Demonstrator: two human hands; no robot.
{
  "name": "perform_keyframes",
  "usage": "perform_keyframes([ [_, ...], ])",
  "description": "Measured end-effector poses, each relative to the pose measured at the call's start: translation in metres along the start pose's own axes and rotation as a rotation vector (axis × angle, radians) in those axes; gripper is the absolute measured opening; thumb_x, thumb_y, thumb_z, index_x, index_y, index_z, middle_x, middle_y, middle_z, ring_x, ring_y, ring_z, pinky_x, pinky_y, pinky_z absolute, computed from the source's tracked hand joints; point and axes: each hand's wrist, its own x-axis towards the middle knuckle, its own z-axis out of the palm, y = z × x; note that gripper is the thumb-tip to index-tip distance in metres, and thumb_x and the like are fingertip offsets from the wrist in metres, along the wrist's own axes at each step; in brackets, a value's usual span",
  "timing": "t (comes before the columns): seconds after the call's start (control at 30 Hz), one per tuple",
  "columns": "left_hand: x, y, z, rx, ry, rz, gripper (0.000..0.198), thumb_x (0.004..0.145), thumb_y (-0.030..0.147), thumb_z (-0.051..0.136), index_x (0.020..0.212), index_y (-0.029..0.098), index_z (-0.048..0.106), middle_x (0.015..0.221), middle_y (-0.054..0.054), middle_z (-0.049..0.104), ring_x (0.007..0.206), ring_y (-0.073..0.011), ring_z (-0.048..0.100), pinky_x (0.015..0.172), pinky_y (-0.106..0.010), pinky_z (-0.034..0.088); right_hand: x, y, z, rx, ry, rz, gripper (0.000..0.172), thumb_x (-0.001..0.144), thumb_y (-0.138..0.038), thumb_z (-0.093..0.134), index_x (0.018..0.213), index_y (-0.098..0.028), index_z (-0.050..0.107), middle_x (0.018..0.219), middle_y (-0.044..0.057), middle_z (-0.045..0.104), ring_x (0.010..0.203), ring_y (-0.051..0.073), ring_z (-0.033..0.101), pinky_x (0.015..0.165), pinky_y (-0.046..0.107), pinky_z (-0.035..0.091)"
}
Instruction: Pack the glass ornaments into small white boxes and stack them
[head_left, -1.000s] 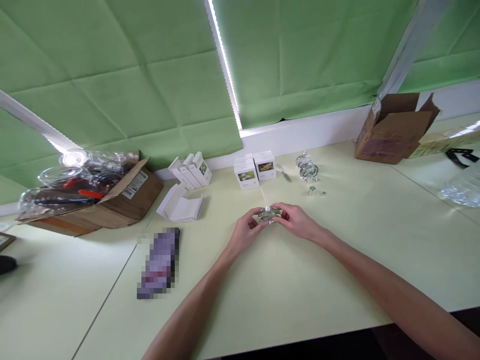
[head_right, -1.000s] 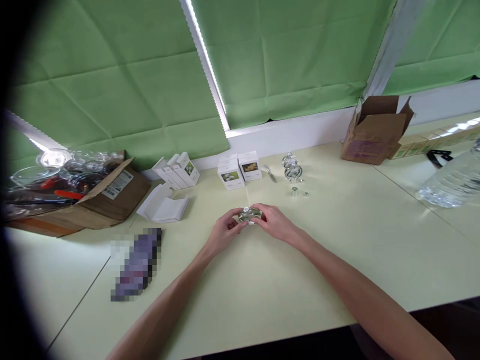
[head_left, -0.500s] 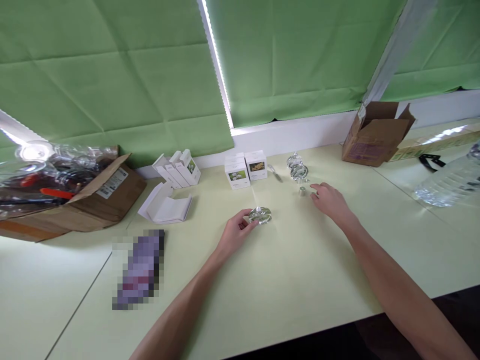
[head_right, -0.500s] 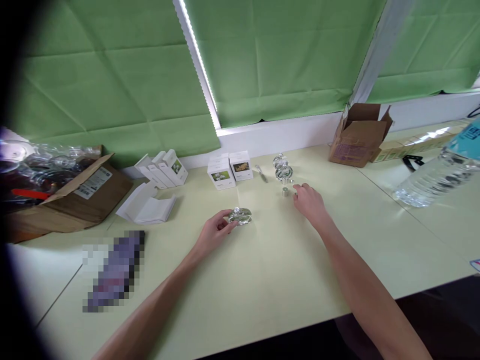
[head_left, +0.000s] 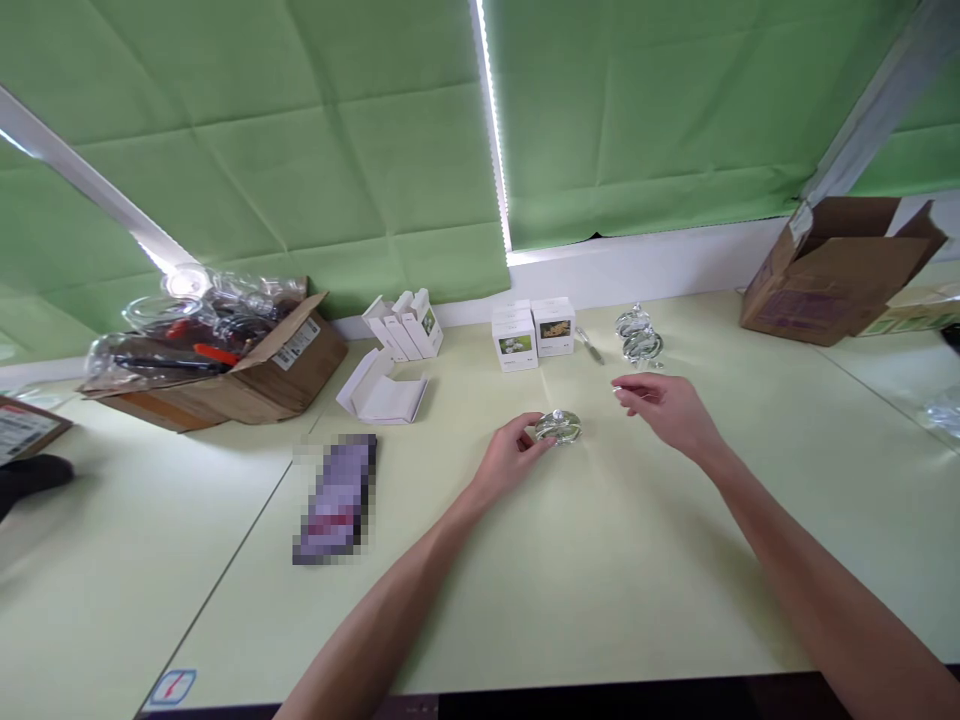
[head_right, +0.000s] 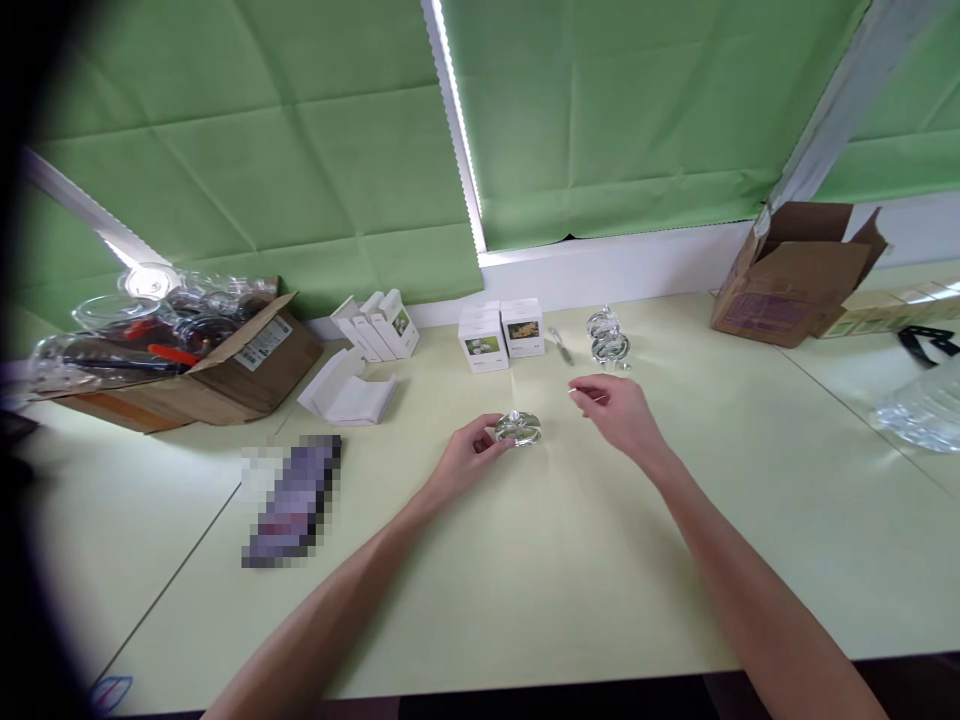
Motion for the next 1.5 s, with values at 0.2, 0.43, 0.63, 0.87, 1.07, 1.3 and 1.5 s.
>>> perform_keyframes([
  [0.2,0.000,0.001,0.000,0.000,-0.008,-0.002,0.042,0.085,0.047,0.063,0.117,0.020,0.066,0.065,0.004,0.055,0.058,-0.0119,0.048,0.056,-0.023,0.038,-0.007,-0.049,0.037,-0.105,-0.154,-0.313,0.020,0.092,-0.022,0.057,0.098,-0.019,0.076,0.096,0.007,0.074,0.078,0.017,0.066,0.073,0.031,0.052],
  [0.43,0.000,0.001,0.000,0.002,-0.004,0.017,0.040,0.085,0.045,0.063,0.116,0.019,0.066,0.068,0.004,0.057,0.058,-0.0112,0.048,0.056,-0.023,0.039,-0.008,-0.065,0.043,-0.480,-0.298,-0.430,0.030,0.099,-0.015,0.045,0.096,-0.018,0.074,0.094,0.007,0.067,0.078,0.016,0.059,0.065,0.028,0.041],
  [0.63,0.000,0.001,0.000,0.007,-0.009,0.021,0.040,0.086,0.044,0.062,0.117,0.019,0.066,0.065,0.004,0.054,0.059,-0.0119,0.049,0.055,-0.023,0.038,-0.005,-0.075,0.038,-0.643,-0.391,-0.417,0.031,0.099,-0.012,0.043,0.087,-0.016,0.071,0.090,0.007,0.063,0.075,0.015,0.055,0.061,0.027,0.034],
  [0.87,-0.001,0.001,-0.001,0.008,-0.011,0.020,0.043,0.086,0.049,0.062,0.117,0.020,0.067,0.062,0.005,0.051,0.057,-0.0121,0.047,0.054,-0.024,0.037,-0.001,-0.087,0.036,-0.683,-0.467,-0.372,0.032,0.095,-0.009,0.043,0.068,-0.016,0.059,0.080,0.003,0.056,0.062,0.011,0.046,0.056,0.027,0.027],
  [1.07,0.000,-0.001,0.000,0.008,-0.011,0.011,0.041,0.086,0.047,0.061,0.117,0.020,0.066,0.061,0.006,0.049,0.056,-0.0115,0.045,0.057,-0.024,0.037,0.001,-0.090,0.039,-0.760,-0.489,-0.337,0.031,0.096,-0.012,0.046,0.067,-0.016,0.057,0.080,0.006,0.058,0.062,0.012,0.046,0.057,0.028,0.027],
  [1.3,-0.001,0.000,0.000,0.001,-0.013,0.023,0.041,0.087,0.046,0.062,0.117,0.020,0.066,0.064,0.005,0.051,0.058,-0.0118,0.046,0.057,-0.024,0.037,0.000,-0.095,0.040,-0.771,-0.487,-0.305,0.031,0.095,-0.010,0.046,0.066,-0.018,0.054,0.075,0.006,0.058,0.058,0.013,0.045,0.055,0.030,0.026],
  [1.5,-0.002,0.000,-0.001,0.007,-0.017,0.012,0.043,0.086,0.047,0.062,0.120,0.020,0.066,0.063,0.005,0.052,0.059,-0.0125,0.048,0.057,-0.024,0.039,0.001,-0.091,0.038,-0.669,-0.457,-0.279,0.033,0.094,-0.013,0.051,0.062,-0.020,0.047,0.069,0.003,0.055,0.058,0.013,0.049,0.052,0.029,0.025],
])
